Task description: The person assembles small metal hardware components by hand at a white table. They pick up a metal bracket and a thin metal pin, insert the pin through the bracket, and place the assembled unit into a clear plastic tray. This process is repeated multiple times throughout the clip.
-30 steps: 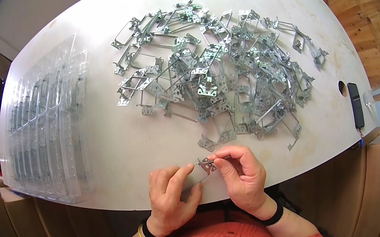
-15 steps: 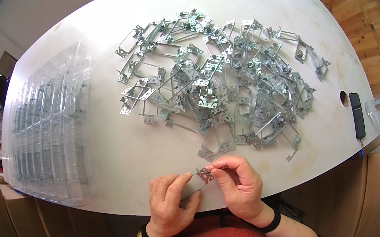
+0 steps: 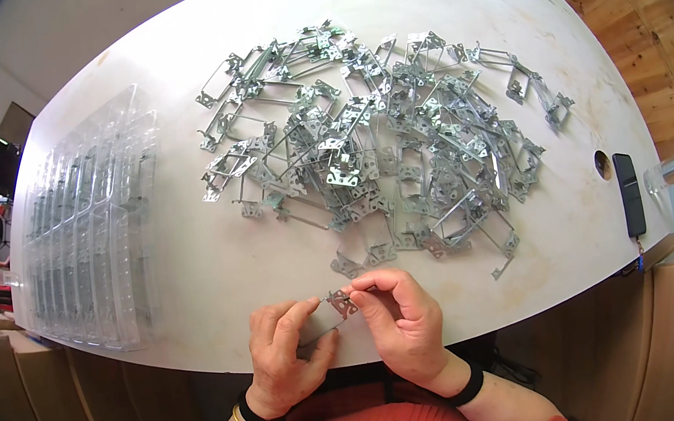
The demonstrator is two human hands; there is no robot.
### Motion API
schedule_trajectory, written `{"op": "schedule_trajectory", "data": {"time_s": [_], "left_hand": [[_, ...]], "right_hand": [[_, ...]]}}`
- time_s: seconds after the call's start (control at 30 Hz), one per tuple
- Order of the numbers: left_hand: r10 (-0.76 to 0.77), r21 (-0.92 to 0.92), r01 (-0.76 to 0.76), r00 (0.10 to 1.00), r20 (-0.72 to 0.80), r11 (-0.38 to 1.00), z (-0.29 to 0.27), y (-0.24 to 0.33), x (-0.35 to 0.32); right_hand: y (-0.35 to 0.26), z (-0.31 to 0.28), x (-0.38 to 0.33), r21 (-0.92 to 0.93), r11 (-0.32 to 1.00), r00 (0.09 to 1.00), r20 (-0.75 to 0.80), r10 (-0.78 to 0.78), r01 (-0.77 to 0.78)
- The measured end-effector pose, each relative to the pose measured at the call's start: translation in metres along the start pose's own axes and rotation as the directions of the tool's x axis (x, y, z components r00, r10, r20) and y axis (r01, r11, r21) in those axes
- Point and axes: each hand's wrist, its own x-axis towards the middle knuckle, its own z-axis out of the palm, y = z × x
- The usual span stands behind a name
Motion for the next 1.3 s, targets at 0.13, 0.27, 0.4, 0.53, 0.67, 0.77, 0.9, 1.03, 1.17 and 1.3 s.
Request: {"op": "schedule_trajectory", "data": {"time_s": [0.13, 0.27, 0.4, 0.53, 0.67, 0.77, 0.9, 1.03, 1.17, 1.3], "left_hand": [[0.003, 0.010, -0.003, 1.000, -0.007, 1.000, 0.000, 0.001, 0.000], [0.006, 0.016, -0.005, 1.000, -0.031, 1.000, 0.002, 0.002, 0.000], [0.034, 0.027, -0.032, 0.998, -0.060, 0.999, 0.002, 0.000, -0.002], [0.051, 0.044, -0.046, 0.994, -0.097, 0.998, 0.002, 0.001, -0.004], [0.091, 0.032, -0.088, 0.987, -0.129, 0.996, 0.006, 0.000, -0.005], [0.114, 0.104, -0.103, 0.987, -0.111, 0.989, 0.004, 0.002, -0.005], [0.125, 0.136, -0.108, 0.984, -0.127, 0.985, 0.005, 0.003, -0.008], [0.085, 0.060, -0.079, 0.990, -0.109, 0.995, -0.001, 0.007, -0.003], [0.086, 0.000, -0.087, 0.985, -0.153, 0.996, -0.004, 0.011, 0.000], [0.057, -0.100, -0.082, 0.970, -0.236, 0.992, -0.005, 0.010, 0.004]], "right_hand": [[-0.001, -0.001, 0.001, -0.025, 1.000, 1.000, 0.003, -0.002, 0.002], [0.000, -0.002, 0.002, -0.001, 1.000, 1.000, 0.010, -0.012, 0.012], [-0.003, -0.001, 0.001, 0.029, 0.999, 1.000, 0.016, -0.024, 0.024], [-0.002, -0.002, 0.000, 0.057, 0.998, 0.999, 0.030, -0.031, 0.029], [-0.004, -0.003, 0.001, 0.116, 0.992, 0.999, 0.024, -0.049, 0.046], [-0.005, -0.004, 0.001, 0.110, 0.992, 0.996, 0.042, -0.074, 0.069], [-0.003, -0.003, -0.001, 0.123, 0.986, 0.992, 0.035, -0.120, 0.115], [-0.007, -0.003, -0.002, 0.134, 0.980, 0.988, 0.029, -0.150, 0.145], [-0.017, -0.002, -0.001, 0.126, 0.973, 0.980, 0.017, -0.196, 0.192], [-0.028, -0.004, 0.005, 0.068, 0.966, 0.969, -0.013, -0.248, 0.248]]}}
